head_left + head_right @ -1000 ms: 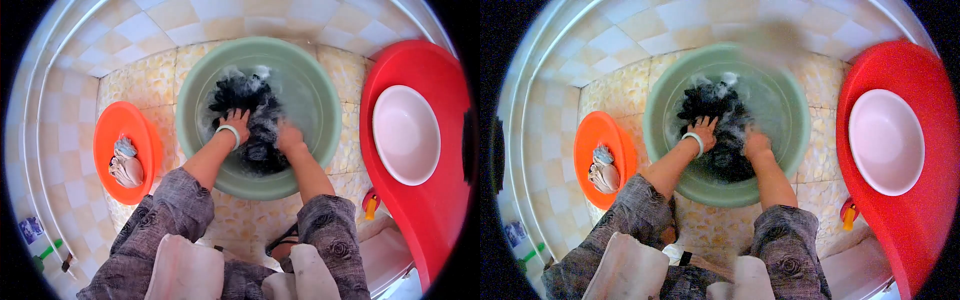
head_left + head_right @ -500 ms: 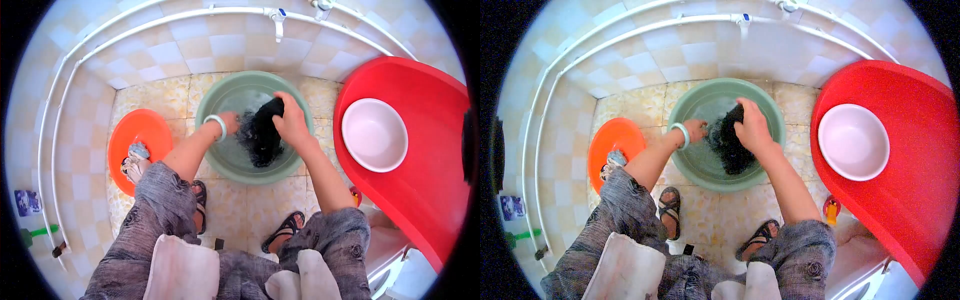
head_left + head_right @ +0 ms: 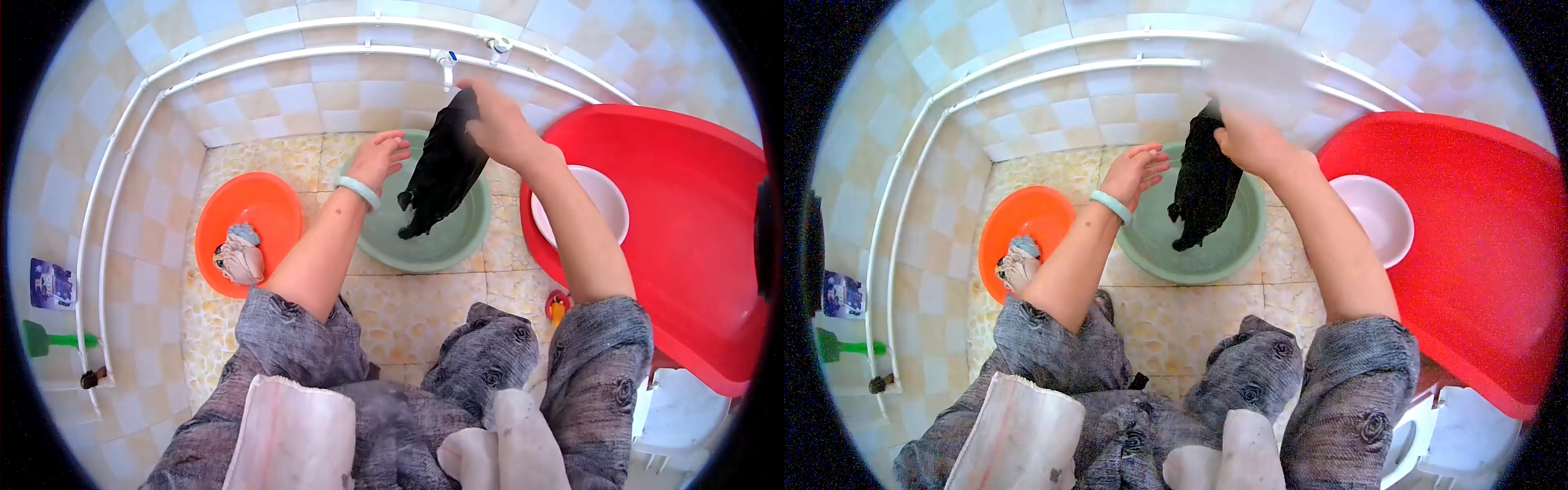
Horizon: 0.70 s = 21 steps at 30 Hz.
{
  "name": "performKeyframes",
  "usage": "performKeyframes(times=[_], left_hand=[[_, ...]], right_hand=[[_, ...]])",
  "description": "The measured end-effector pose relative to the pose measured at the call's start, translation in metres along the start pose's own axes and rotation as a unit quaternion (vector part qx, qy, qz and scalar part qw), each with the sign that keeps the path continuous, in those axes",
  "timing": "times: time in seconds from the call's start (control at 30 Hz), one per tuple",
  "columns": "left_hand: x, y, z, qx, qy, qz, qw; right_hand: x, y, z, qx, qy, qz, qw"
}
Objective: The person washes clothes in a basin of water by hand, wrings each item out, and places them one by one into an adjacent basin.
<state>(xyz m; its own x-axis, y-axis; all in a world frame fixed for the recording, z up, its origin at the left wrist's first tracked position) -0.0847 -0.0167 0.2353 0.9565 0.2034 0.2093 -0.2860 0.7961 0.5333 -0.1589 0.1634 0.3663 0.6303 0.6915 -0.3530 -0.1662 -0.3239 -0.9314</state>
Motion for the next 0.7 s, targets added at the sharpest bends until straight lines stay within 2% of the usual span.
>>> performKeyframes(times=[0.07, 0.2, 0.27, 0.3, 0.4, 0.43, 0.53, 0.57, 0.7], left_hand=[[0.003, -0.003, -0.008, 0.007, -0.004, 0.003, 1.0], [0.006, -0.001, -0.011, -0.015, -0.017, 0.017, 1.0], [0.009, 0.017, 0.004, -0.031, 0.066, -0.121, 0.99], [0.01, 0.027, 0.011, -0.038, 0.109, -0.19, 0.975], [0.019, 0.038, 0.012, -0.205, 0.164, -0.249, 0.932], [0.025, 0.047, 0.013, -0.193, 0.147, -0.234, 0.942], [0.025, 0.061, 0.02, -0.269, 0.211, -0.114, 0.933], [0.027, 0.064, 0.019, -0.236, 0.239, -0.082, 0.938], [0.028, 0.069, 0.024, -0.336, 0.203, -0.092, 0.915]], right_hand=[[-0.008, -0.01, -0.009, 0.046, -0.03, -0.047, 0.997], [-0.02, -0.009, -0.027, 0.192, -0.187, -0.155, 0.951], [-0.023, -0.005, -0.034, 0.226, -0.258, -0.189, 0.92], [-0.025, -0.005, -0.035, 0.227, -0.263, -0.199, 0.917], [-0.027, 0.0, -0.046, 0.222, -0.269, -0.234, 0.908], [-0.028, -0.001, -0.052, 0.22, -0.264, -0.248, 0.906], [-0.026, -0.01, -0.061, 0.144, -0.23, -0.267, 0.925], [-0.026, -0.012, -0.059, 0.108, -0.209, -0.268, 0.934], [-0.014, -0.008, -0.04, 0.022, -0.18, -0.221, 0.958]])
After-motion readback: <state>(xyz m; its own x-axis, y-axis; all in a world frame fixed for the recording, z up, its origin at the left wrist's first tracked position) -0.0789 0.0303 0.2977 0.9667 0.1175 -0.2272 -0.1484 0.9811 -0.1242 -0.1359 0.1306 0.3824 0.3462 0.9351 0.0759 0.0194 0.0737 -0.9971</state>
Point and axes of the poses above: each hand's wrist, its own x-axis away from the middle knuckle, its own y-axis out of the palm, z = x × y, the point moved 3 cm from there along -x, towards the middle knuckle, and after that the axes turned 14 degrees about x, right-handed, at the moved point
